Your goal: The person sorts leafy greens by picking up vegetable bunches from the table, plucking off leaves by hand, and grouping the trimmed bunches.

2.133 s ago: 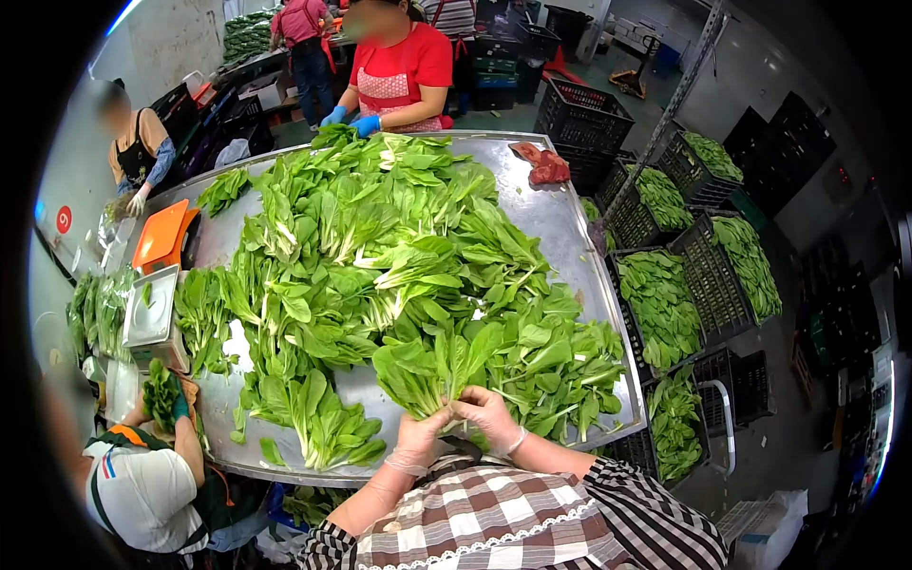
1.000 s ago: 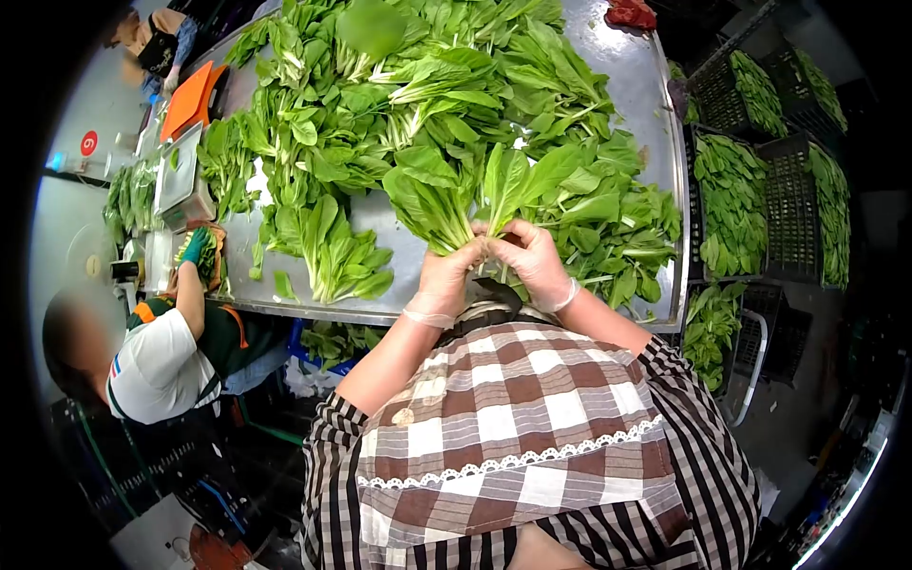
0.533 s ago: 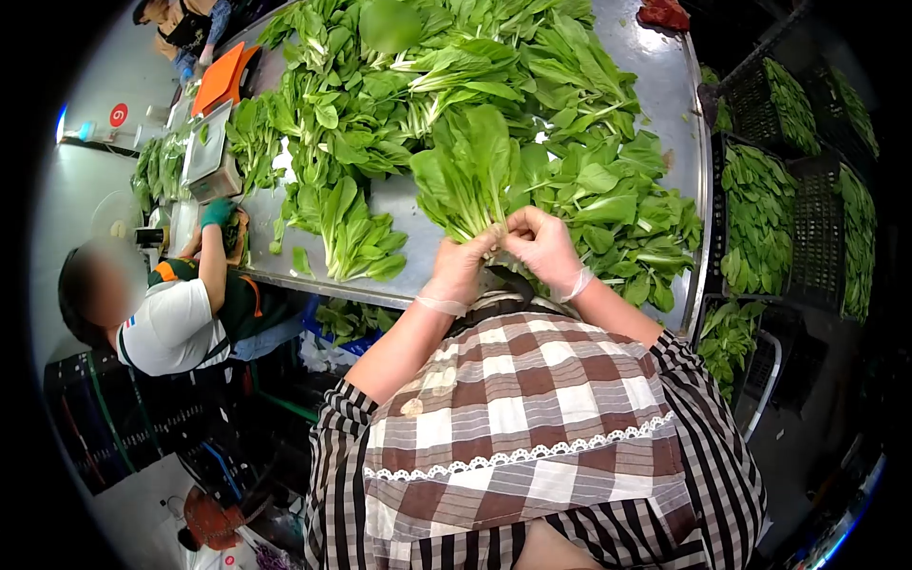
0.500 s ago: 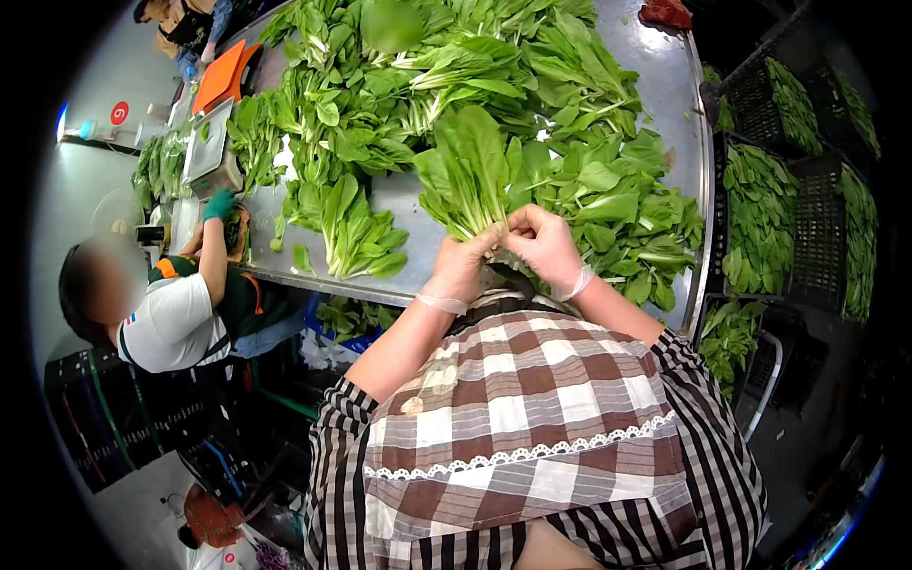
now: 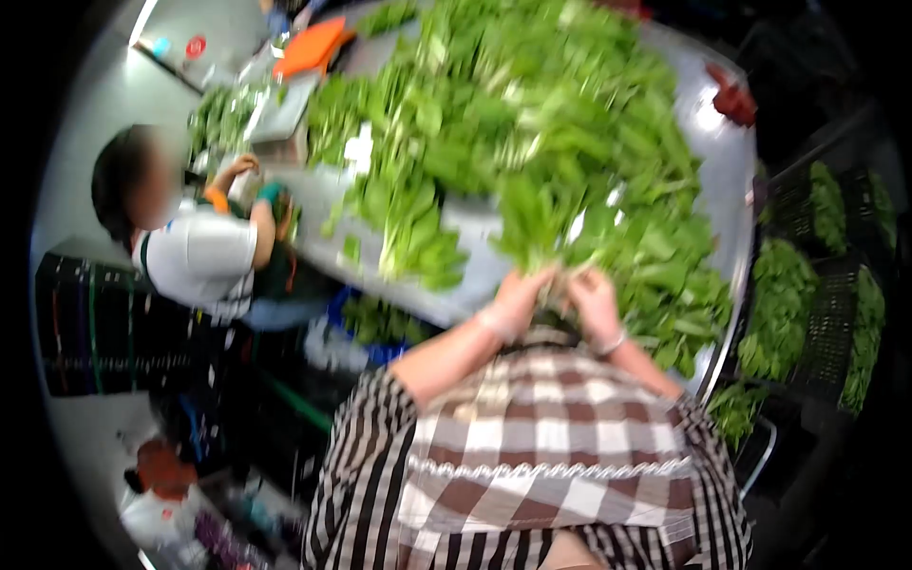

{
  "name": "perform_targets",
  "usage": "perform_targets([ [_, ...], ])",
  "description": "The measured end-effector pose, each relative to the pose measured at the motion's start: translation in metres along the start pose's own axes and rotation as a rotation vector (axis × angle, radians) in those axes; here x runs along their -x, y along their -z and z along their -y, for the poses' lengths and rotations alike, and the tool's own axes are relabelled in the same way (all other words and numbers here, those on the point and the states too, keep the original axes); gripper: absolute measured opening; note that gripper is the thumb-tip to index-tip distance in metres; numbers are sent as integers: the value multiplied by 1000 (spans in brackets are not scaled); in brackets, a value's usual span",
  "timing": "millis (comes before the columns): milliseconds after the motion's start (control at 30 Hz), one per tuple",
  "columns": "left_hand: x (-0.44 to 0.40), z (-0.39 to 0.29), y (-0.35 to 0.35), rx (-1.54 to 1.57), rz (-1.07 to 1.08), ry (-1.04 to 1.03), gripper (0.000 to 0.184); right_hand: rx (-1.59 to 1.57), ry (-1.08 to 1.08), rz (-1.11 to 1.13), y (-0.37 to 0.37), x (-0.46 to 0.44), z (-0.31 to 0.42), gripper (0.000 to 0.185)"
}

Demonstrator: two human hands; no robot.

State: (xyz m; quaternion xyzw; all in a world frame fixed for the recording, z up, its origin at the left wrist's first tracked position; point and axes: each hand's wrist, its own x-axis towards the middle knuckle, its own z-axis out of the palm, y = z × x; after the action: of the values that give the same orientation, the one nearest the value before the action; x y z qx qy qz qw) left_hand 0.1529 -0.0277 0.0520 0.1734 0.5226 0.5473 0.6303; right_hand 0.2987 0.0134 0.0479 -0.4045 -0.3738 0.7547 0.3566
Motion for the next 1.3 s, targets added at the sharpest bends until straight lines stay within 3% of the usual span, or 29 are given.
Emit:
perform_targets([
  [67, 3, -3, -8, 24, -108, -25, 17, 1, 29, 19, 7, -3, -9, 8],
  [233, 6, -18, 11, 114, -97, -104, 17, -67, -17, -135, 4, -12, -15, 17],
  [333, 16, -27, 57, -126, -215, -98, 19, -74, -183, -146, 11, -18, -17, 14],
  [500, 38, -84, 151, -596, -231, -326, 34, 293, -108, 220, 32, -32, -73, 23],
  [533, 32, -88, 188, -772, -281, -277, 34, 390, -157, 238, 28, -28, -62, 27],
  [567, 37, -101, 195, -838, -294, -433, 33, 505, -123, 247, 30, -29, -63, 30],
  [667, 41, -123, 229, -1364, -541, -170, 37, 895, -46, 224, 46, -32, -67, 40],
  [767, 37, -113, 256, -1474, -564, -314, 42, 998, -46, 194, 47, -26, -53, 37],
  [800, 41, -119, 249, -1515, -541, -252, 46, 1073, -66, 164, 40, -20, -38, 35],
  [833, 34, -108, 264, -1520, -534, -335, 47, 1063, -61, 161, 42, -21, -36, 34],
  [967, 38, -114, 250, -1492, -546, -292, 51, 1075, 7, 49, 59, -18, -47, 30],
  [1167, 36, -116, 254, -1640, -651, -417, 63, 955, 70, -114, 78, -3, -49, 28],
  [1267, 19, -108, 289, -1652, -599, -367, 58, 924, 75, -122, 85, 1, -46, 27],
  [1300, 8, -101, 317, -1357, -366, -385, 52, 916, 73, -117, 87, 1, -46, 28],
])
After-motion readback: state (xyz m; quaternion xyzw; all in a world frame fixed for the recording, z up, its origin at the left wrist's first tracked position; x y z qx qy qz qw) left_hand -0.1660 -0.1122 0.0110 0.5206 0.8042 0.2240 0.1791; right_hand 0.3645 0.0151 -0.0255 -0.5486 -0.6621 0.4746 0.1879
